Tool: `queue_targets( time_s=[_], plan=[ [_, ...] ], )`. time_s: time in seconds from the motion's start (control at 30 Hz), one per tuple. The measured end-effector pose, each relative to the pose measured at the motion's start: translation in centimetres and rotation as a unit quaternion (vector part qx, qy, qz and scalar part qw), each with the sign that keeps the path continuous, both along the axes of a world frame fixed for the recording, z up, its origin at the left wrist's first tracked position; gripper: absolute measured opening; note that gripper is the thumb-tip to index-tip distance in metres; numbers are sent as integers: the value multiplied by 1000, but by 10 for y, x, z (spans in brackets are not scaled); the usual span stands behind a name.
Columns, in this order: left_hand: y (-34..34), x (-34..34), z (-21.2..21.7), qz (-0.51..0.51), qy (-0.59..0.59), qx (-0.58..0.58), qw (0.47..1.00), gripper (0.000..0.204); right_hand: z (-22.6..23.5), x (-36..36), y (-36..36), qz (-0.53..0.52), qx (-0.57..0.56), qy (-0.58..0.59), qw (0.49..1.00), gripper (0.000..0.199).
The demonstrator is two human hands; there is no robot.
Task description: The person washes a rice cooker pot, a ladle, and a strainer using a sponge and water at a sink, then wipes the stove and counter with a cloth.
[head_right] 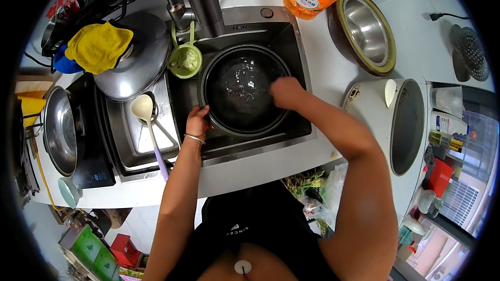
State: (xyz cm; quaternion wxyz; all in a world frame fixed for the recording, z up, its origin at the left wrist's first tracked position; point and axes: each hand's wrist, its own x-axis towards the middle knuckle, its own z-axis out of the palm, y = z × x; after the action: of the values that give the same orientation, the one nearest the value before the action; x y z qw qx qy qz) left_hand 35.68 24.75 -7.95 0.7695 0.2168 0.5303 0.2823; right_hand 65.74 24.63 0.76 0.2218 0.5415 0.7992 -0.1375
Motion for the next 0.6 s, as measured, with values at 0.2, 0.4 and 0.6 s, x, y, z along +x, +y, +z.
queue_targets(
  time_s=[0.2,0.4,0.6],
  plan=[
    [1,2,2,32,-12,0,999,11,-57,-36,45,12,208,252,945,10],
    [1,4,2,44,-9,1,999,11,-138,-69,-19,-94,-271,96,953,31],
    [1,8,0,56,-20,17,998,13,-172,-114,6,-97,-46,345,932,49]
  ],
)
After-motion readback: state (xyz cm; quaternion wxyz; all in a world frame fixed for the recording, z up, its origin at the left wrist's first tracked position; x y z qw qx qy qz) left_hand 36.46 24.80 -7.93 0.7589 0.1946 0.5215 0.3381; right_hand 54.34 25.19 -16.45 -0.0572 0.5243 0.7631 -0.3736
